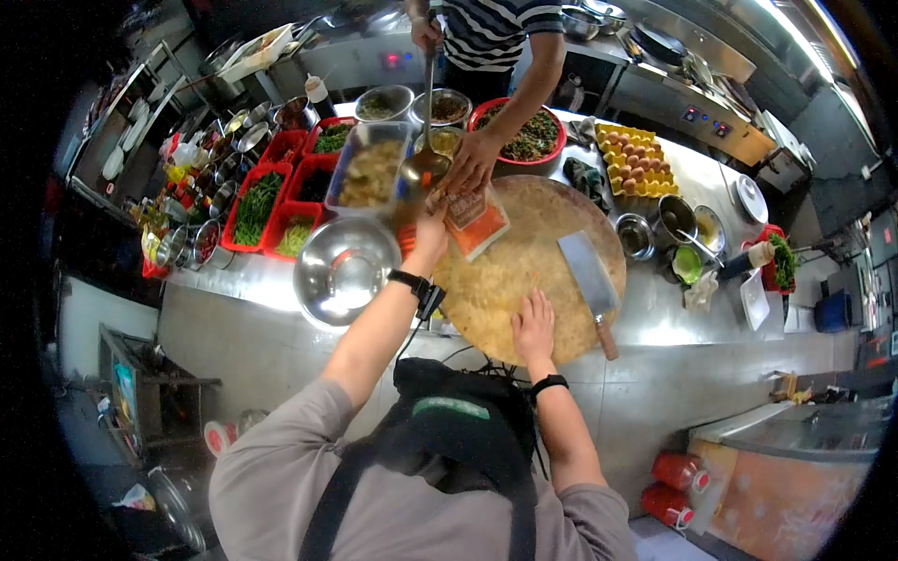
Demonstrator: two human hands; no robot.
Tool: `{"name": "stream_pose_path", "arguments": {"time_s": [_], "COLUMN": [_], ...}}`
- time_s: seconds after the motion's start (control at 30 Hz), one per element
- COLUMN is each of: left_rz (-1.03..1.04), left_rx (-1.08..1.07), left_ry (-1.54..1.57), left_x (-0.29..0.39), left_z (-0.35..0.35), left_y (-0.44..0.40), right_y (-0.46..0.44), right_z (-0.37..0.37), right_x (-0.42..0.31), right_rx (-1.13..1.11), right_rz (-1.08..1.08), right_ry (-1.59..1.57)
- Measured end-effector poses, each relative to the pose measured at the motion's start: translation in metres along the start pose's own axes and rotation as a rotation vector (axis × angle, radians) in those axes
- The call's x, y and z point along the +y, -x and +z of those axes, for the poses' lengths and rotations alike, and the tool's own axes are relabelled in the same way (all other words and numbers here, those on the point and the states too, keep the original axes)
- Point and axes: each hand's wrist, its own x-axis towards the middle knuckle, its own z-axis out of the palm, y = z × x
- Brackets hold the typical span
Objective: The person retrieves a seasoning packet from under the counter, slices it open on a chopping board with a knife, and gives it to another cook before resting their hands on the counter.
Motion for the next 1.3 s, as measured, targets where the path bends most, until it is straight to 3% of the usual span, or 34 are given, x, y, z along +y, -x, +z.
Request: {"name": "stream_pose_path", "arguments": {"time_s": [0.17,0.23,0.33,0.4,0.47,0.53,0.57,0.63,0.77,0.87,0.93,1.03,1.17,1.3], "left_rz": [0.005,-0.215,-0.156,-0.181,-0.222,-0.333,-0.333,-0.314,-0.426,-0.391,-0.393,-0.389,-0.391,-0.522], "left_rx": [-0.025,0.04,-0.04,-0.073,-0.109,-0.085,-0.086,-0.184,-0.241,-0.31,-0.208,-0.257,-0.178,-0.155], "left_ry": [0.092,0.105,0.069,0.08,0.079,0.133,0.129,0.102,0.161,0.143,0.045,0.051,0.057,0.104], "left_x": [0.008,0.034,0.033,0.037,0.044,0.051,0.051,0.048,0.073,0.07,0.072,0.078,0.074,0.065], "left_z": [-0.01,0.002,-0.001,-0.004,-0.004,-0.002,-0.003,-0.013,-0.014,-0.027,-0.028,-0.026,-0.025,-0.026], "left_y": [0.001,0.01,0.003,0.001,0.006,0.005,0.002,-0.002,-0.012,-0.024,-0.032,-0.038,-0.042,-0.059], "right_y": [-0.001,-0.002,-0.016,-0.049,-0.093,-0.147,-0.168,-0.198,-0.218,-0.216,-0.216,-0.224,-0.223,-0.22], "right_z": [0.0,0.002,0.008,0.014,0.025,0.014,-0.006,-0.043,-0.004,-0.002,0.013,0.022,0.016,0.026], "right_x": [-0.001,0.0,0.012,0.026,0.033,0.014,-0.007,-0.046,-0.039,-0.052,-0.054,-0.047,-0.052,-0.053], "right_rx": [0.001,-0.016,-0.012,0.042,0.08,-0.117,-0.115,-0.443,-0.575,-0.524,-0.33,-0.452,-0.52,-0.354], "right_rz": [0.012,0.029,0.057,0.302,0.277,0.419,0.42,0.585,0.539,0.519,0.573,0.423,0.478,0.429], "right_ry": [-0.012,-0.003,-0.071,-0.531,-0.703,-1.117,-1.12,-0.962,-1.173,-1.349,-1.362,-1.338,-1.438,-1.323]}}
